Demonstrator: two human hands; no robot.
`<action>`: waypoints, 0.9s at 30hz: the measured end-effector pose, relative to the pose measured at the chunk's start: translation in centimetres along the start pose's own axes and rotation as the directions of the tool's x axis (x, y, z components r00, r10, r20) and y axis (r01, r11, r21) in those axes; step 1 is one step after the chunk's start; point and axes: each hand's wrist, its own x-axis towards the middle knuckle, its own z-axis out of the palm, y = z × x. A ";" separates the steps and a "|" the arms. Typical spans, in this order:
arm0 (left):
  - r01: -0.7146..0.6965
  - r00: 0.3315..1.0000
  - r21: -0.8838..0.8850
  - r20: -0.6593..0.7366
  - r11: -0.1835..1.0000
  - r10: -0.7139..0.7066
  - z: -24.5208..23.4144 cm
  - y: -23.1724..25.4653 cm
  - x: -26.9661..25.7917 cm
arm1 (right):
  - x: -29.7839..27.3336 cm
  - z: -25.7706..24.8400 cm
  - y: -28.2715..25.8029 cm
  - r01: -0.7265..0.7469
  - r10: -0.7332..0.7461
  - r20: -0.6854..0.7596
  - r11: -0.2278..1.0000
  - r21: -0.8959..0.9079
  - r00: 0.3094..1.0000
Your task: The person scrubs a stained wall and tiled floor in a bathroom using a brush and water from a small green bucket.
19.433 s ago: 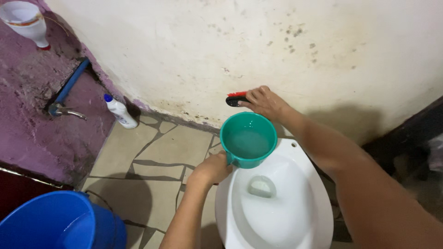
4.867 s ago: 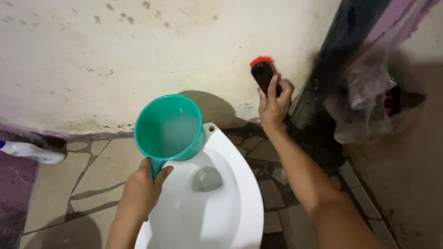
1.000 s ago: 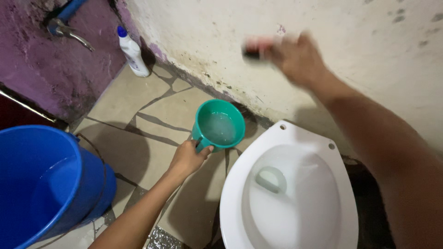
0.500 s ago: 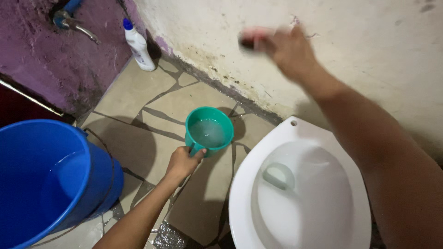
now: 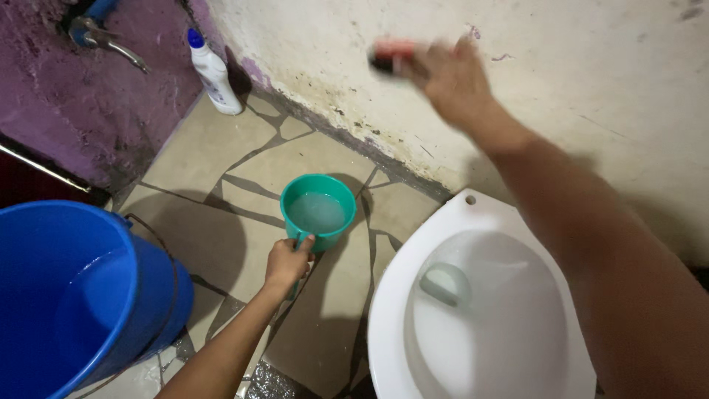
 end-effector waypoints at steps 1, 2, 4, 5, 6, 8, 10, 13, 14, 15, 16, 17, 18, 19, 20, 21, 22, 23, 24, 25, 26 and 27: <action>0.003 1.000 0.000 0.002 1.000 -0.003 0.1 -0.2 0.2 | 0.3 -0.9 0.9 -0.031 0.002 -0.187 0.988 -0.151 0.982; 0.002 1.000 -0.009 -0.012 1.000 -0.002 0.1 -0.4 0.4 | 0.3 -1.3 1.3 -0.088 -0.025 -0.365 0.953 -0.291 0.931; 0.002 1.000 -0.020 -0.025 1.000 -0.002 0.3 -0.7 0.7 | -1.4 -0.6 0.8 -0.033 0.007 -0.202 0.991 -0.128 0.979; 0.006 1.000 -0.029 -0.029 1.000 -0.007 0.4 -0.8 0.9 | -2.5 0.4 0.3 -0.008 0.009 -0.034 0.999 0.045 0.999; 0.010 0.999 -0.040 -0.036 0.999 -0.011 0.4 -0.9 1.1 | -3.2 1.9 -0.6 -0.063 0.012 0.276 0.982 0.176 0.961; 0.019 1.000 -0.010 -0.020 1.000 -0.019 0.4 -1.0 1.1 | -5.8 3.9 -2.9 0.185 -0.167 0.559 0.982 0.025 0.812; 0.025 1.000 0.020 -0.009 0.999 -0.025 0.4 -0.9 1.1 | -6.4 4.7 -3.8 0.500 -0.287 0.594 0.836 -0.229 0.751; 0.020 1.000 0.040 -0.023 0.999 -0.019 0.2 -0.8 1.1 | -1.2 4.0 -3.0 0.140 -0.127 0.334 0.990 -0.015 0.934; 0.015 1.000 0.019 -0.019 1.000 -0.015 0.2 -0.8 1.1 | 0.6 2.8 -2.0 0.095 -0.091 0.177 0.995 -0.014 0.980; 0.011 1.000 -0.002 -0.014 1.000 -0.011 0.2 -0.8 1.2 | 2.9 1.7 -1.0 -0.116 0.093 0.182 0.986 0.118 0.979; 0.013 1.000 -0.003 -0.015 1.000 -0.013 0.2 -0.8 1.3 | 5.1 0.7 -0.2 -0.317 0.270 0.208 0.916 0.245 0.940; 0.016 1.000 -0.023 -0.006 1.000 -0.017 0.3 -0.9 1.3 | 6.0 -0.1 0.1 -0.316 0.268 0.209 0.916 0.246 0.941; 0.021 1.000 -0.042 0.000 0.999 -0.021 0.2 -1.0 1.4 | 6.6 -0.5 0.8 -0.185 0.181 -0.117 0.982 -0.029 0.977; 0.024 1.000 -0.043 -0.003 0.999 -0.024 0.2 -1.0 1.6 | 6.6 -0.3 1.3 -0.133 -0.008 -0.394 0.935 -0.330 0.919; -0.016 1.000 -0.010 -0.018 1.000 0.015 0.2 -1.0 1.9 | 5.8 0.6 1.1 -0.129 -0.010 -0.394 0.937 -0.326 0.919; -0.054 0.998 0.024 -0.032 0.998 0.055 0.1 -1.1 2.0 | 4.8 2.1 0.1 -0.056 -0.061 -0.332 0.942 -0.332 0.941; -0.050 0.998 0.020 -0.035 0.999 0.051 0.1 -1.2 2.1 | 3.6 3.7 -0.8 0.020 -0.117 -0.269 0.942 -0.335 0.956; -0.061 0.997 0.017 -0.049 0.998 0.062 0.1 -1.3 2.2 | 1.9 5.3 -2.0 0.143 -0.173 -0.088 0.952 -0.272 0.981; -0.075 0.995 0.019 -0.063 0.997 0.076 -0.1 -1.4 2.2 | 0.4 6.7 -3.3 0.246 -0.233 0.092 0.951 -0.189 0.968; -0.074 0.995 0.018 -0.065 0.997 0.075 -0.2 -1.4 2.2 | -0.9 7.8 -4.9 0.343 -0.242 0.453 0.927 -0.155 0.858; -0.097 0.992 0.032 -0.082 0.995 0.099 -0.3 -1.5 2.1 | -1.5 8.7 -6.5 0.409 -0.203 0.751 0.908 -0.097 0.629; -0.119 0.988 0.047 -0.098 0.992 0.123 -0.5 -1.5 2.1 | -1.1 9.5 -7.3 0.408 -0.203 0.750 0.908 -0.097 0.630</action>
